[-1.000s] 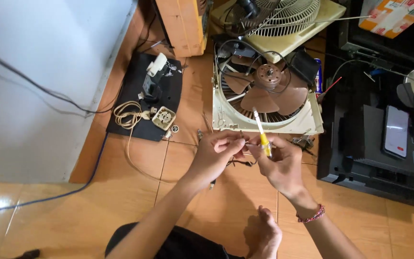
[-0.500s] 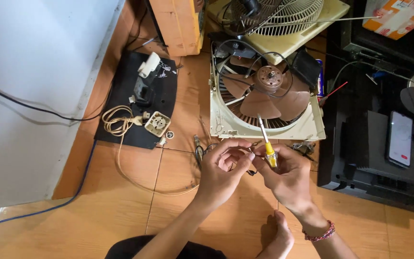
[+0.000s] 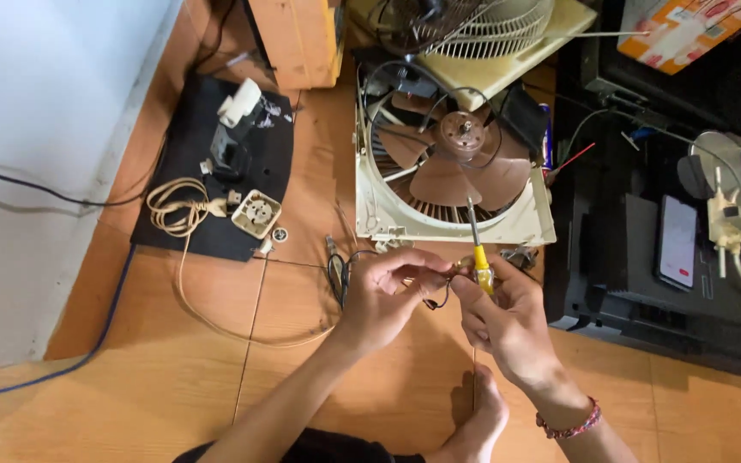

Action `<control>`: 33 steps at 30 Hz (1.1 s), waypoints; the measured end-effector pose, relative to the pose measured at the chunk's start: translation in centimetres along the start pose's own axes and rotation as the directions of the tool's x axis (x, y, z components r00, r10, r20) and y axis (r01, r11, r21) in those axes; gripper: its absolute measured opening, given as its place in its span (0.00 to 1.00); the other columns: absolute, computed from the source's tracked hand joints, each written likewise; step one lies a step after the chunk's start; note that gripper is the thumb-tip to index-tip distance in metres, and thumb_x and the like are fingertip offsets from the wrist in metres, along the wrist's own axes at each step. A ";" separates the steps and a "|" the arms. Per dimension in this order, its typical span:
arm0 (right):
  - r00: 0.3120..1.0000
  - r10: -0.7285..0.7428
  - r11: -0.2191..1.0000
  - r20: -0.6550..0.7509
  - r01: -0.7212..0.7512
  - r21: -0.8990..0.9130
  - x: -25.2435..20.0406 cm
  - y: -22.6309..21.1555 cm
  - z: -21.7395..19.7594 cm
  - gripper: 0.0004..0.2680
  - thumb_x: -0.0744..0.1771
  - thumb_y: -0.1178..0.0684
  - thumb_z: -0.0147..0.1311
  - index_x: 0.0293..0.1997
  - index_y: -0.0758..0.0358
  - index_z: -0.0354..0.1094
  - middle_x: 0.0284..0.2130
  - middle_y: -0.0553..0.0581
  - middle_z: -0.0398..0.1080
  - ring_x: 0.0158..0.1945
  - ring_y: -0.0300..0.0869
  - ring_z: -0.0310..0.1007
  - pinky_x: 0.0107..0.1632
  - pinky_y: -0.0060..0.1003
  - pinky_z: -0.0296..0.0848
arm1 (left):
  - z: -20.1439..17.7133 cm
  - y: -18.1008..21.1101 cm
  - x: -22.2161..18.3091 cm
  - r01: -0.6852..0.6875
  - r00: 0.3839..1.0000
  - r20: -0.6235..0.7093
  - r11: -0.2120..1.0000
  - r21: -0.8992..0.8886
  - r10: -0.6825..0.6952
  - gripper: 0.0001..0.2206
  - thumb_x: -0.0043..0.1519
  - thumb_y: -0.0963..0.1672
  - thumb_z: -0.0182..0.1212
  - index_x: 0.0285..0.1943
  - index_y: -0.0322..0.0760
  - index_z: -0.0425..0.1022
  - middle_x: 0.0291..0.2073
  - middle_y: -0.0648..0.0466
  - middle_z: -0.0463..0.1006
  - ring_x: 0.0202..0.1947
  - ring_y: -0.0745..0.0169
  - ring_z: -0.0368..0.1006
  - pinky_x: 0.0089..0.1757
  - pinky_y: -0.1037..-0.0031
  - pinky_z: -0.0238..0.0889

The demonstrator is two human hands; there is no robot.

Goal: The person is repairing an electronic device by stripping wires, twisting them, and securing them into a socket using a screwdriver.

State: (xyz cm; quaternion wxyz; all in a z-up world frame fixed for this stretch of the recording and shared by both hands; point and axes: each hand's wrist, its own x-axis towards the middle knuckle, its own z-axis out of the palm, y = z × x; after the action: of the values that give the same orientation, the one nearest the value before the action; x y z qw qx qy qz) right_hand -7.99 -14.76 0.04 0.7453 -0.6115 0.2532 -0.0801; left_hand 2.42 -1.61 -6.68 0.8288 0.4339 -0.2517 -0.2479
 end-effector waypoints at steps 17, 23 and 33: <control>0.999 0.049 0.961 0.006 -0.045 -0.272 1.3 2.6 1.2 0.08 0.65 0.65 0.58 0.46 0.72 0.67 0.20 0.52 0.67 0.14 0.28 0.54 0.13 0.23 0.51 | -3.3 -1.4 -2.1 0.103 0.992 0.074 0.992 -0.069 -0.098 0.12 0.60 0.35 0.60 0.52 0.32 0.77 0.44 0.54 0.78 0.40 0.70 0.70 0.46 0.78 0.66; 0.997 -0.063 0.856 -0.042 0.033 -0.515 0.8 2.5 3.1 0.07 0.63 0.65 0.63 0.40 0.69 0.72 0.21 0.52 0.72 0.17 0.28 0.57 0.18 0.21 0.53 | -4.0 -0.6 -2.5 0.095 0.996 -0.010 0.993 0.073 -0.094 0.07 0.60 0.39 0.67 0.45 0.34 0.79 0.36 0.55 0.79 0.34 0.71 0.70 0.39 0.80 0.67; 0.998 -0.061 0.865 0.014 0.060 -0.499 0.3 2.1 4.3 0.06 0.64 0.66 0.58 0.42 0.73 0.74 0.21 0.52 0.72 0.19 0.29 0.58 0.21 0.22 0.54 | -5.7 -2.0 -3.4 0.218 0.970 -0.078 0.968 -0.123 -0.229 0.05 0.62 0.39 0.64 0.44 0.30 0.78 0.34 0.54 0.78 0.34 0.70 0.72 0.43 0.78 0.70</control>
State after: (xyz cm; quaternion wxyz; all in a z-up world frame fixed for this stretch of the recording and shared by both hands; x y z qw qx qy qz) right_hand -6.08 -10.68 -1.50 0.5589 -0.7909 0.2466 -0.0359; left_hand 3.03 2.90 -11.91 0.8294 0.4226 -0.1486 -0.3337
